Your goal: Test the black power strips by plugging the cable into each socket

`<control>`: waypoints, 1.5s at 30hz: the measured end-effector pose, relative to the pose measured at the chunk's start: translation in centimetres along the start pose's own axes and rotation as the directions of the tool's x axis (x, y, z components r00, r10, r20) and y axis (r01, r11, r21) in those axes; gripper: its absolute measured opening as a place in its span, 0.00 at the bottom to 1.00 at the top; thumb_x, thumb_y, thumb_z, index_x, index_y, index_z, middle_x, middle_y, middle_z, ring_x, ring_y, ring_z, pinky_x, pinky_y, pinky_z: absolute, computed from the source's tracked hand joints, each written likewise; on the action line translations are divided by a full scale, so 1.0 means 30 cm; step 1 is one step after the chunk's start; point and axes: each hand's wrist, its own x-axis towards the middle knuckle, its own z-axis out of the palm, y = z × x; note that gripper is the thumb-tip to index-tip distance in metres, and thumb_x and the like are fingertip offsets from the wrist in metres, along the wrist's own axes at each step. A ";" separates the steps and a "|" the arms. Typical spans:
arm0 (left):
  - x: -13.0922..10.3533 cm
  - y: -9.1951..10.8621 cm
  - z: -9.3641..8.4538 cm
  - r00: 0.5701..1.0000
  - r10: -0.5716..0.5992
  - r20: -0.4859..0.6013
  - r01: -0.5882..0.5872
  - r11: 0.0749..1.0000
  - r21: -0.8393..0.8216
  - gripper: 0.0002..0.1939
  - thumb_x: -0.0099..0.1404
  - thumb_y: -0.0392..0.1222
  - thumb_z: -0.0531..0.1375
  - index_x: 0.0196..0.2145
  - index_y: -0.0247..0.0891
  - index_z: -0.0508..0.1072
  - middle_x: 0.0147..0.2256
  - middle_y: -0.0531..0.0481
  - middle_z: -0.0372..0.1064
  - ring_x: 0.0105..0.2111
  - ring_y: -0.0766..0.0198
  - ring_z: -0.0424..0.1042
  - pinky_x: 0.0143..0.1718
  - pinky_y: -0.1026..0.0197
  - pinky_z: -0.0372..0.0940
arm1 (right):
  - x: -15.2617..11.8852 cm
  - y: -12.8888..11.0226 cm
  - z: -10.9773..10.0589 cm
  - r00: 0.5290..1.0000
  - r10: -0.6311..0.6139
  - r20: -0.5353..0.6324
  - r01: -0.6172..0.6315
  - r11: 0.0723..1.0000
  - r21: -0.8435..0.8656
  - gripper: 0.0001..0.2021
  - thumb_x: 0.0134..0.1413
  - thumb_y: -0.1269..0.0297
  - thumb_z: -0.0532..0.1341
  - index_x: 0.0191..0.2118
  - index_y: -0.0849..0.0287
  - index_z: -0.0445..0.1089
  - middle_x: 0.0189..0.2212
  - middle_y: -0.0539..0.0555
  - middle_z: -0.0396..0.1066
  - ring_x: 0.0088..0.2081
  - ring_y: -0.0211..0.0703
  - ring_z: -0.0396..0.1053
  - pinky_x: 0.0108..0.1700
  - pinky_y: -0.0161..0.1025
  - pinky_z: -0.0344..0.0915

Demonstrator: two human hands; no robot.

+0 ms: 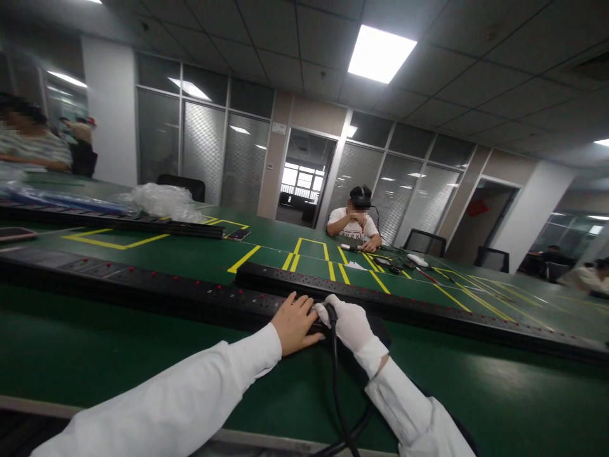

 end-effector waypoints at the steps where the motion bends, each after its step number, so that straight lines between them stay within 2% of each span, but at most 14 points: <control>1: -0.002 -0.003 0.001 1.000 -0.011 0.008 0.011 1.000 0.005 0.26 0.58 0.59 0.50 0.45 0.37 0.65 0.44 0.41 0.64 0.47 0.51 0.60 0.50 0.45 0.48 | 0.003 -0.016 0.010 1.000 0.017 -0.014 -0.017 1.000 0.006 0.18 0.57 0.49 0.45 0.36 0.54 0.65 0.25 0.49 0.71 0.26 0.34 0.68 0.26 0.30 0.49; 6: -0.006 -0.014 0.006 0.997 -0.060 0.053 0.059 0.998 0.024 0.28 0.58 0.60 0.50 0.47 0.35 0.64 0.44 0.40 0.64 0.46 0.51 0.60 0.49 0.46 0.50 | 0.011 -0.061 0.034 0.990 0.118 -0.081 -0.122 0.992 -0.041 0.18 0.58 0.51 0.43 0.34 0.53 0.66 0.24 0.49 0.71 0.24 0.35 0.67 0.25 0.31 0.47; 11: -0.004 -0.014 0.009 0.997 -0.062 0.052 0.062 0.998 -0.007 0.26 0.58 0.59 0.50 0.46 0.36 0.64 0.44 0.41 0.63 0.46 0.52 0.60 0.47 0.49 0.52 | 0.008 -0.046 0.031 0.994 0.062 -0.087 -0.067 0.996 -0.054 0.17 0.57 0.51 0.45 0.35 0.53 0.66 0.24 0.48 0.71 0.25 0.35 0.67 0.25 0.31 0.46; 17: -0.005 -0.012 0.017 0.996 -0.080 0.038 0.081 0.997 -0.017 0.25 0.59 0.56 0.50 0.48 0.37 0.63 0.44 0.41 0.64 0.46 0.53 0.61 0.46 0.50 0.53 | -0.007 -0.051 0.029 0.986 0.099 -0.137 -0.113 0.989 -0.093 0.19 0.58 0.52 0.43 0.32 0.55 0.66 0.24 0.49 0.71 0.23 0.34 0.66 0.24 0.31 0.45; 26: -0.005 -0.010 0.031 0.996 -0.092 0.015 0.092 0.995 -0.028 0.24 0.58 0.56 0.51 0.47 0.38 0.64 0.43 0.42 0.64 0.45 0.52 0.61 0.45 0.50 0.54 | -0.012 -0.040 0.039 0.977 0.060 -0.204 -0.073 0.996 -0.058 0.19 0.57 0.51 0.45 0.29 0.57 0.66 0.23 0.50 0.70 0.24 0.33 0.66 0.26 0.30 0.47; 33: -0.008 -0.007 0.025 0.996 -0.089 0.012 0.090 0.995 -0.035 0.24 0.58 0.56 0.52 0.47 0.37 0.64 0.42 0.41 0.64 0.45 0.52 0.61 0.46 0.50 0.54 | -0.014 -0.042 0.028 0.983 0.047 -0.179 -0.047 0.999 0.005 0.18 0.58 0.52 0.45 0.32 0.56 0.67 0.25 0.49 0.71 0.26 0.32 0.67 0.28 0.29 0.49; 37: -0.010 -0.005 0.020 0.996 -0.090 0.020 0.091 0.995 -0.036 0.27 0.58 0.56 0.51 0.50 0.38 0.61 0.43 0.41 0.64 0.45 0.52 0.61 0.46 0.50 0.54 | -0.013 -0.038 0.013 0.991 0.024 -0.129 -0.021 0.999 0.025 0.18 0.57 0.50 0.46 0.34 0.54 0.67 0.26 0.48 0.72 0.27 0.32 0.67 0.28 0.29 0.49; 41: -0.010 -0.003 0.008 0.996 -0.085 0.035 0.087 0.995 -0.041 0.28 0.59 0.56 0.50 0.53 0.40 0.59 0.44 0.42 0.63 0.45 0.52 0.61 0.45 0.50 0.54 | -0.007 -0.030 -0.003 0.998 0.022 -0.057 -0.022 1.000 0.004 0.19 0.56 0.48 0.46 0.34 0.54 0.67 0.26 0.49 0.71 0.26 0.33 0.66 0.27 0.29 0.49; 45: -0.008 -0.002 0.001 0.995 -0.084 0.049 0.086 0.995 -0.043 0.28 0.58 0.57 0.51 0.52 0.40 0.59 0.43 0.42 0.64 0.45 0.52 0.61 0.46 0.51 0.53 | -0.002 -0.026 -0.008 0.999 0.026 -0.035 -0.027 1.000 -0.013 0.19 0.56 0.48 0.46 0.35 0.54 0.67 0.25 0.49 0.71 0.26 0.33 0.67 0.27 0.29 0.50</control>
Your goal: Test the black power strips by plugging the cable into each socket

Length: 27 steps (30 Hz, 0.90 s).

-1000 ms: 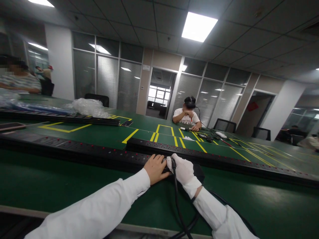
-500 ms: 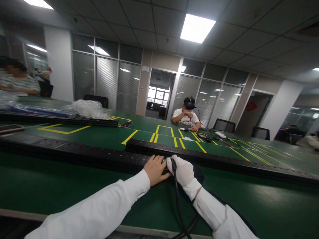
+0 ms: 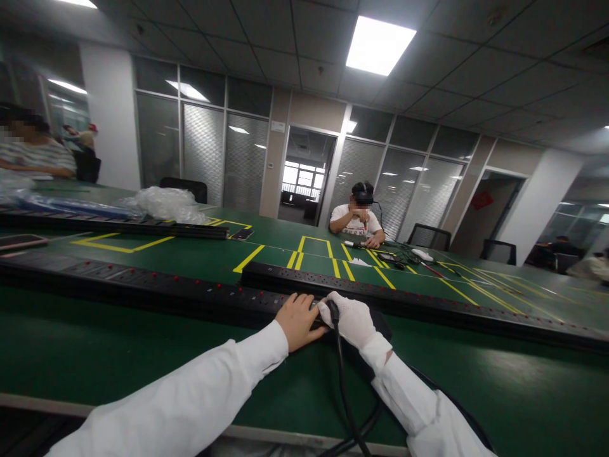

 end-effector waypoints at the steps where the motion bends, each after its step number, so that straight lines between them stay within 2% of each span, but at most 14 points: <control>1: 0.000 0.000 0.000 1.000 -0.001 -0.001 0.001 1.000 0.001 0.28 0.58 0.57 0.51 0.52 0.40 0.59 0.44 0.42 0.64 0.45 0.52 0.61 0.46 0.51 0.53 | 0.000 0.000 0.000 1.000 -0.003 -0.003 0.003 1.000 0.001 0.19 0.56 0.48 0.46 0.35 0.54 0.67 0.25 0.49 0.72 0.26 0.33 0.67 0.28 0.29 0.50; 27: 0.001 -0.002 0.010 1.000 -0.009 0.001 0.009 1.000 0.004 0.28 0.58 0.57 0.51 0.53 0.40 0.58 0.44 0.42 0.63 0.45 0.52 0.60 0.46 0.50 0.53 | -0.003 -0.008 -0.012 1.000 0.000 0.006 0.000 0.999 0.038 0.17 0.56 0.49 0.47 0.35 0.54 0.67 0.25 0.48 0.71 0.26 0.32 0.67 0.28 0.29 0.50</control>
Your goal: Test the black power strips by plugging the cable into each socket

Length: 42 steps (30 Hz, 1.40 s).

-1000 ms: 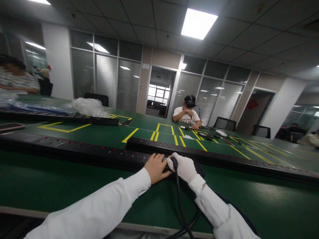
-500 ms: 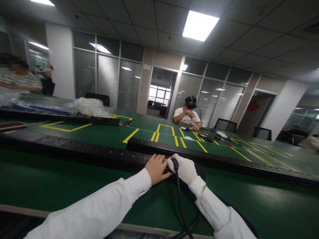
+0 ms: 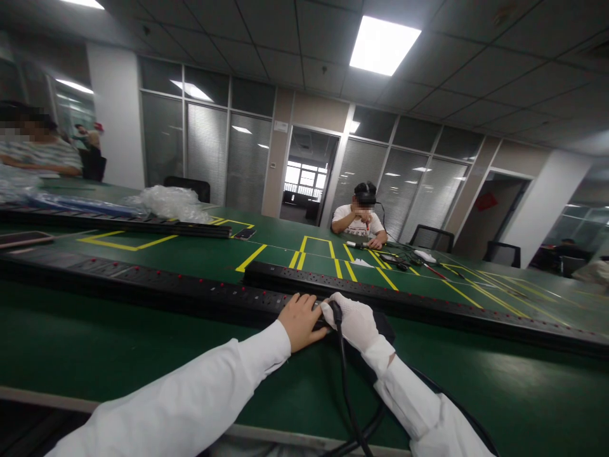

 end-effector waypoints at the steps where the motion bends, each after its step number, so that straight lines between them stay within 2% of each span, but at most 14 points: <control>1: 0.000 0.000 -0.001 1.000 0.001 0.000 -0.001 1.000 -0.001 0.28 0.58 0.57 0.51 0.53 0.40 0.58 0.44 0.42 0.63 0.45 0.52 0.60 0.46 0.50 0.53 | 0.000 0.000 0.000 1.000 0.000 0.000 0.000 1.000 0.001 0.17 0.56 0.49 0.47 0.35 0.54 0.67 0.25 0.48 0.71 0.26 0.32 0.67 0.28 0.29 0.50; 18: -0.002 0.002 -0.008 1.000 0.001 -0.003 -0.001 1.000 -0.008 0.28 0.58 0.57 0.51 0.52 0.40 0.58 0.44 0.42 0.63 0.45 0.52 0.60 0.46 0.50 0.53 | -0.001 0.002 0.012 1.000 0.000 -0.015 0.000 1.000 -0.024 0.18 0.56 0.49 0.46 0.35 0.53 0.67 0.25 0.48 0.72 0.26 0.33 0.67 0.27 0.29 0.50; 26: 0.002 -0.001 -0.010 1.000 0.003 0.014 -0.003 1.000 -0.003 0.25 0.58 0.57 0.50 0.47 0.38 0.63 0.44 0.42 0.63 0.46 0.52 0.60 0.46 0.50 0.54 | 0.021 0.016 0.039 0.999 0.046 0.022 -0.043 0.995 -0.091 0.18 0.56 0.49 0.45 0.35 0.54 0.66 0.22 0.50 0.71 0.26 0.36 0.67 0.26 0.30 0.48; 31: 0.000 0.000 -0.009 1.000 0.004 0.014 -0.004 1.000 -0.002 0.24 0.58 0.57 0.50 0.46 0.37 0.64 0.43 0.41 0.63 0.46 0.52 0.60 0.46 0.50 0.54 | 0.011 0.012 0.042 0.999 0.033 -0.003 -0.033 0.996 -0.086 0.17 0.56 0.49 0.46 0.35 0.54 0.66 0.24 0.50 0.71 0.27 0.36 0.68 0.27 0.30 0.49; 42: -0.001 -0.003 -0.002 1.000 0.008 0.010 -0.008 1.000 0.009 0.26 0.59 0.57 0.50 0.48 0.37 0.62 0.44 0.41 0.63 0.46 0.52 0.61 0.47 0.49 0.53 | 0.005 0.011 0.035 1.000 0.029 0.000 -0.028 0.996 -0.083 0.17 0.56 0.48 0.46 0.36 0.53 0.66 0.24 0.49 0.71 0.26 0.35 0.68 0.28 0.30 0.50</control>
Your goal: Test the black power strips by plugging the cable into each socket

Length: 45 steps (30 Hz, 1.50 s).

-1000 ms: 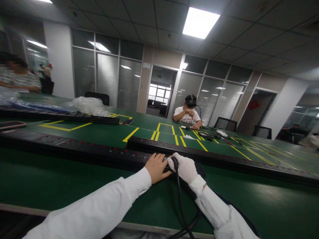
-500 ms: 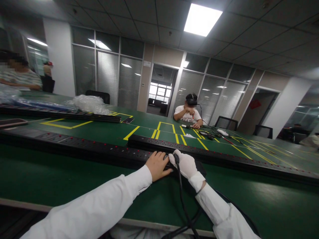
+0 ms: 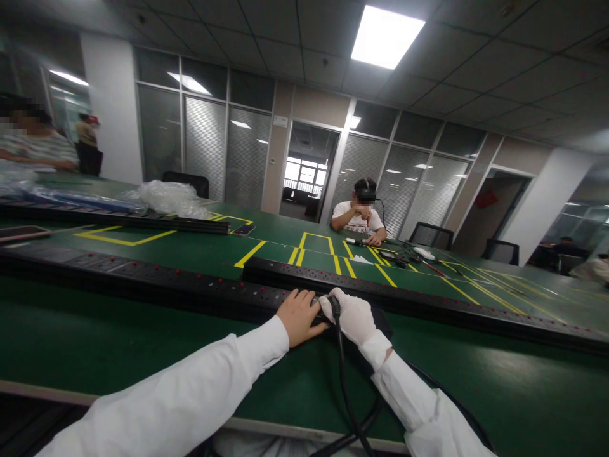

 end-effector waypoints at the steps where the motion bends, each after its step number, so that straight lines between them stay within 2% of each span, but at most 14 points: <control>1: 0.000 0.000 0.000 1.000 0.002 0.001 -0.002 1.000 -0.001 0.26 0.59 0.57 0.50 0.48 0.37 0.62 0.44 0.41 0.63 0.46 0.52 0.61 0.47 0.49 0.53 | 0.002 0.000 -0.001 1.000 0.001 0.005 -0.001 1.000 0.005 0.18 0.56 0.48 0.46 0.36 0.53 0.66 0.25 0.49 0.71 0.27 0.35 0.68 0.28 0.30 0.50; 7: 0.003 0.000 -0.002 1.000 -0.003 0.007 0.003 1.000 0.001 0.25 0.58 0.57 0.50 0.46 0.37 0.64 0.43 0.41 0.63 0.46 0.52 0.61 0.47 0.50 0.53 | 0.021 -0.004 -0.002 0.995 0.062 0.079 -0.061 0.998 -0.019 0.20 0.54 0.45 0.45 0.36 0.54 0.65 0.23 0.50 0.71 0.26 0.37 0.68 0.27 0.32 0.50; 31: 0.003 0.000 0.003 1.000 0.007 -0.019 -0.007 1.000 -0.010 0.25 0.58 0.57 0.51 0.46 0.36 0.64 0.41 0.41 0.64 0.45 0.52 0.61 0.45 0.51 0.54 | 0.010 -0.009 0.008 0.998 0.053 0.038 -0.052 0.998 -0.027 0.19 0.54 0.46 0.46 0.34 0.53 0.65 0.22 0.49 0.70 0.26 0.36 0.68 0.26 0.32 0.48; 41: 0.006 0.004 -0.002 1.000 -0.003 -0.011 0.003 1.000 -0.015 0.25 0.58 0.58 0.50 0.45 0.37 0.64 0.41 0.42 0.63 0.45 0.53 0.60 0.46 0.51 0.53 | 0.045 -0.005 -0.020 0.983 0.083 0.164 -0.084 0.996 0.000 0.20 0.55 0.46 0.46 0.30 0.55 0.66 0.25 0.49 0.70 0.28 0.35 0.66 0.26 0.31 0.48; 45: 0.005 0.005 -0.004 1.000 -0.005 -0.009 0.005 1.000 -0.007 0.25 0.58 0.58 0.51 0.45 0.36 0.64 0.42 0.42 0.63 0.45 0.52 0.60 0.46 0.51 0.53 | 0.033 -0.012 -0.016 0.991 0.085 0.104 -0.083 0.996 -0.027 0.20 0.54 0.45 0.46 0.32 0.54 0.67 0.24 0.50 0.70 0.27 0.36 0.67 0.27 0.32 0.48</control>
